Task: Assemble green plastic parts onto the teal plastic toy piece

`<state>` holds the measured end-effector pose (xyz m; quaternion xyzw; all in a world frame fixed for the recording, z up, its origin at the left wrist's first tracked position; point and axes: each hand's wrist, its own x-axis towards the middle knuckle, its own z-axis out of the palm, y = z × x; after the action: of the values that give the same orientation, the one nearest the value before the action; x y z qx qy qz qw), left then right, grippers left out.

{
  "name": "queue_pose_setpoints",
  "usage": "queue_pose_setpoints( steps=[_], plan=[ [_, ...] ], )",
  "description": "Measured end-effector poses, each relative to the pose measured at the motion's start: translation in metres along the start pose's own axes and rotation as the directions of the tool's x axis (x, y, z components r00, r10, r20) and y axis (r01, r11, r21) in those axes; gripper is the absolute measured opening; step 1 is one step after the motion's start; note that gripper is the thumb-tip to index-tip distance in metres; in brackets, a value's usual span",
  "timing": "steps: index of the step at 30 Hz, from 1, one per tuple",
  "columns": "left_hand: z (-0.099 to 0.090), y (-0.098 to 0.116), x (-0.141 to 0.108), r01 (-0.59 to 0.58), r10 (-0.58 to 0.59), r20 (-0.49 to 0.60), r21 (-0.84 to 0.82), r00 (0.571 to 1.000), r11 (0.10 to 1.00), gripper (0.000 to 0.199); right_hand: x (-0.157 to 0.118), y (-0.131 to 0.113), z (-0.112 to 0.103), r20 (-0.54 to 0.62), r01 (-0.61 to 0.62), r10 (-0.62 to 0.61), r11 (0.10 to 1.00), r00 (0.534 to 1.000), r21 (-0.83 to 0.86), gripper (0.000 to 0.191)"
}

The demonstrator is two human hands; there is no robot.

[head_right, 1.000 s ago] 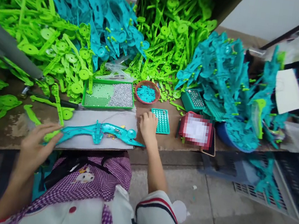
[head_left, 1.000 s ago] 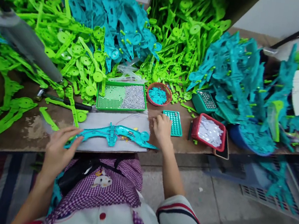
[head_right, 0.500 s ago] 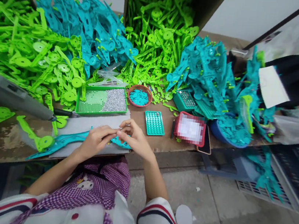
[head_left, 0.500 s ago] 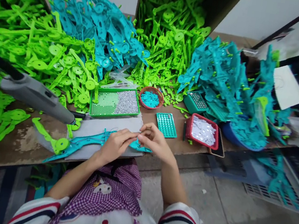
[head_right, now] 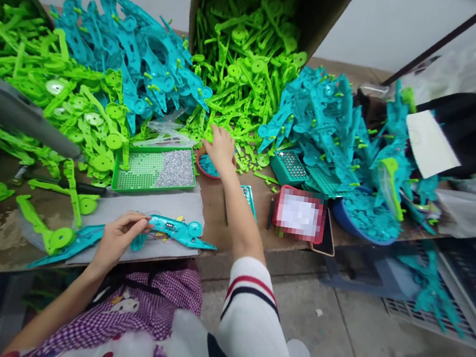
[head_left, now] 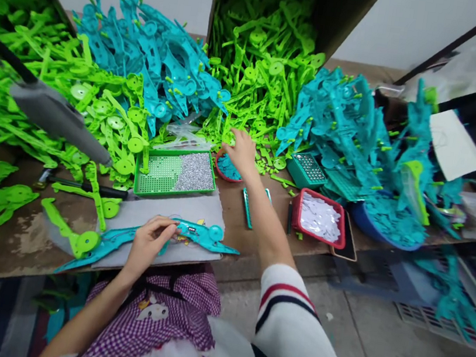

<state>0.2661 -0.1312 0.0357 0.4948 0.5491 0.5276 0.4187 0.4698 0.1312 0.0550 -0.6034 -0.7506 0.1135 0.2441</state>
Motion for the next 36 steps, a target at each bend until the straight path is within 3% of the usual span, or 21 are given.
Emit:
queue_pose_setpoints(
  steps=[2, 4, 6, 9, 11, 13, 15, 17, 19, 21, 24, 28, 32, 36],
  plan=[
    [-0.001, 0.003, -0.002, -0.013, 0.013, -0.046, -0.018, 0.999, 1.000, 0.023, 0.020, -0.001, 0.011, 0.098, 0.011, 0.004, 0.988, 0.995, -0.156, 0.049],
    [-0.003, 0.006, -0.004, -0.044, 0.042, -0.091, -0.019, 0.995, 0.999, 0.020, 0.035, 0.002, 0.020, 0.155, 0.020, 0.012, 0.979, 0.988, -0.201, 0.049],
    [-0.006, 0.007, -0.006, -0.069, 0.066, -0.115, -0.028, 0.991, 0.997, 0.018, 0.046, 0.010, 0.021, 0.124, 0.037, -0.019, 0.990, 0.992, -0.137, 0.050],
    [-0.006, 0.006, -0.007, -0.111, 0.108, -0.101, -0.026, 0.989, 0.993, 0.017, 0.048, 0.019, 0.004, -0.038, 0.057, -0.056, 0.998, 0.998, 0.036, 0.056],
    [-0.005, 0.006, -0.006, -0.160, 0.158, -0.077, -0.014, 0.984, 0.987, 0.015, 0.025, 0.016, -0.019, -0.146, 0.083, -0.067, 0.991, 0.987, 0.106, 0.058],
    [-0.006, 0.007, -0.005, -0.220, 0.220, -0.075, 0.005, 0.973, 0.975, 0.011, -0.021, 0.005, -0.042, -0.179, 0.159, -0.134, 0.979, 0.975, 0.131, 0.059],
    [-0.007, 0.006, -0.002, -0.265, 0.273, -0.087, 0.086, 0.958, 0.960, 0.010, -0.082, -0.007, -0.057, -0.071, 0.280, -0.271, 0.939, 0.960, 0.197, 0.057],
    [-0.007, 0.000, 0.003, -0.291, 0.311, -0.045, 0.245, 0.950, 0.925, 0.013, -0.141, -0.015, -0.061, 0.143, 0.418, -0.473, 0.858, 0.869, 0.298, 0.059],
    [-0.004, -0.011, 0.010, -0.347, 0.334, 0.107, 0.419, 0.936, 0.839, 0.016, -0.184, -0.019, -0.057, 0.274, 0.468, -0.566, 0.811, 0.777, 0.350, 0.055],
    [0.003, -0.026, 0.017, -0.447, 0.320, 0.319, 0.518, 0.892, 0.729, 0.018, -0.211, -0.019, -0.055, 0.340, 0.471, -0.572, 0.815, 0.747, 0.338, 0.051],
    [0.010, -0.043, 0.023, -0.521, 0.252, 0.479, 0.589, 0.841, 0.618, 0.018, -0.227, -0.020, -0.063, 0.397, 0.476, -0.553, 0.833, 0.733, 0.281, 0.054],
    [0.002, -0.053, 0.021, -0.510, 0.249, 0.459, 0.634, 0.853, 0.581, 0.020, -0.228, -0.016, -0.070, 0.459, 0.471, -0.538, 0.842, 0.707, 0.262, 0.053],
    [-0.015, -0.056, 0.012, -0.482, 0.243, 0.430, 0.631, 0.870, 0.608, 0.023, -0.213, -0.002, -0.042, 0.534, 0.400, -0.459, 0.887, 0.710, 0.231, 0.051],
    [-0.028, -0.056, 0.005, -0.441, 0.231, 0.388, 0.640, 0.892, 0.629, 0.025, -0.204, 0.003, -0.015, 0.551, 0.355, -0.464, 0.885, 0.694, 0.300, 0.049]
  ],
)
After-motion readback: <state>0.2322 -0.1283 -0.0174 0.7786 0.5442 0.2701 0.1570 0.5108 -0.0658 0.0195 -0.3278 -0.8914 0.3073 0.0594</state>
